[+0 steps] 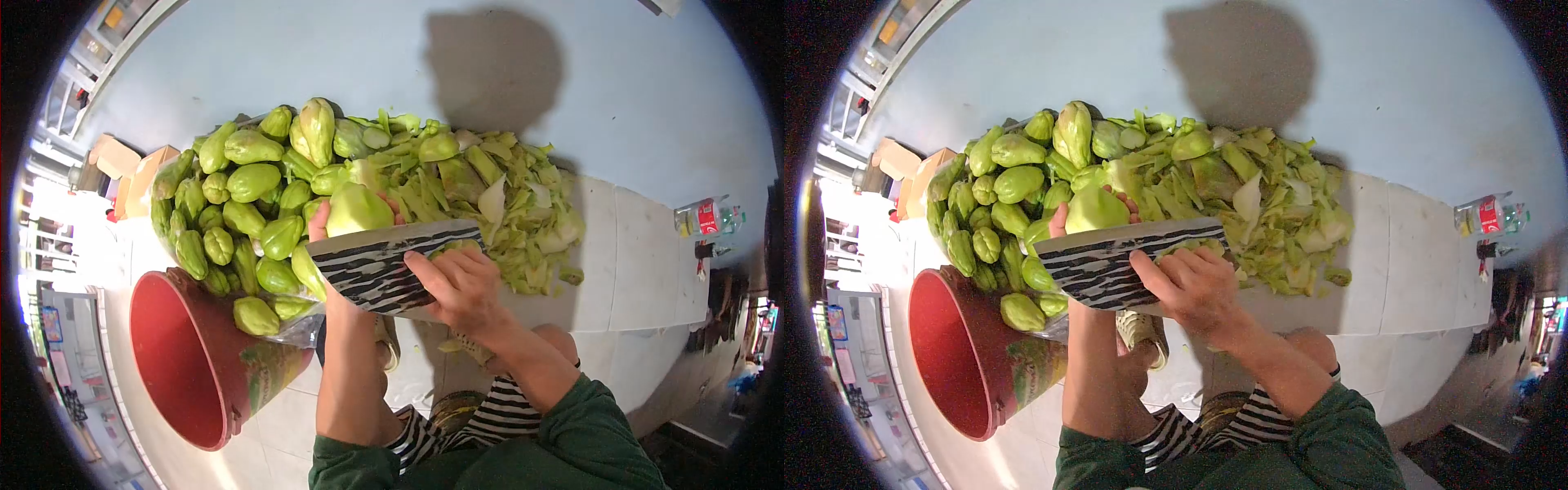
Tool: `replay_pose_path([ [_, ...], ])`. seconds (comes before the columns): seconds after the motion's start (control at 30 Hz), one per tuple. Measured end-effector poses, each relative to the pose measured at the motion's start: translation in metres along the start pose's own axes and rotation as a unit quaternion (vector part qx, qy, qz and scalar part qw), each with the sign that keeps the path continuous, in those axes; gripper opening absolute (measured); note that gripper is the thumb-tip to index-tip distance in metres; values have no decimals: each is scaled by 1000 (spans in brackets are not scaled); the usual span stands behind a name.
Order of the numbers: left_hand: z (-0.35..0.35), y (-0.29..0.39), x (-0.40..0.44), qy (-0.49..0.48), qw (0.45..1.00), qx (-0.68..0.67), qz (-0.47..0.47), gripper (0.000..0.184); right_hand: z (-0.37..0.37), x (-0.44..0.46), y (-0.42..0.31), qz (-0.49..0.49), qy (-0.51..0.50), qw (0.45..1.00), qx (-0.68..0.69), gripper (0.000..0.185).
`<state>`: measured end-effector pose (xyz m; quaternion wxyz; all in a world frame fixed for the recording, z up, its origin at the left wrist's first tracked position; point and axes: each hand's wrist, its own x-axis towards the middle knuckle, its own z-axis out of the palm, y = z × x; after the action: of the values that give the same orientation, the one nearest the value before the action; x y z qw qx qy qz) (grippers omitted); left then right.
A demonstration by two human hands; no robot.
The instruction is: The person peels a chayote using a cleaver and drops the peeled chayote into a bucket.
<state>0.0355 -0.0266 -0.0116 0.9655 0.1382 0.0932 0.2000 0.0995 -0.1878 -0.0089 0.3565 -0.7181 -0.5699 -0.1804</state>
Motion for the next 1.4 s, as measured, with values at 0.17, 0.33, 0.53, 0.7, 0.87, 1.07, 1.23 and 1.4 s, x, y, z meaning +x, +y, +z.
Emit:
replay_pose_path([
  [0.17,13,1,1,111,992,51,23,55,2,7,1,-4,-22,1000,8,60],
  [0.33,11,7,-1,106,992,61,41,55,11,8,3,-14,-24,999,-31,41],
  [0.53,15,10,-6,185,976,92,65,59,14,5,14,35,-37,999,-5,50],
  [0.7,13,16,-1,150,979,117,79,65,14,6,20,28,-17,999,30,60],
  [0.87,11,18,3,159,975,116,102,65,13,3,32,44,-25,998,43,55],
  [1.07,18,20,3,166,970,122,131,63,14,4,36,61,-31,997,44,60],
  [1.23,10,28,1,128,973,149,119,63,12,3,38,74,-39,995,57,57],
  [1.4,20,30,-3,104,975,160,112,67,8,2,37,88,-54,993,51,57],
])
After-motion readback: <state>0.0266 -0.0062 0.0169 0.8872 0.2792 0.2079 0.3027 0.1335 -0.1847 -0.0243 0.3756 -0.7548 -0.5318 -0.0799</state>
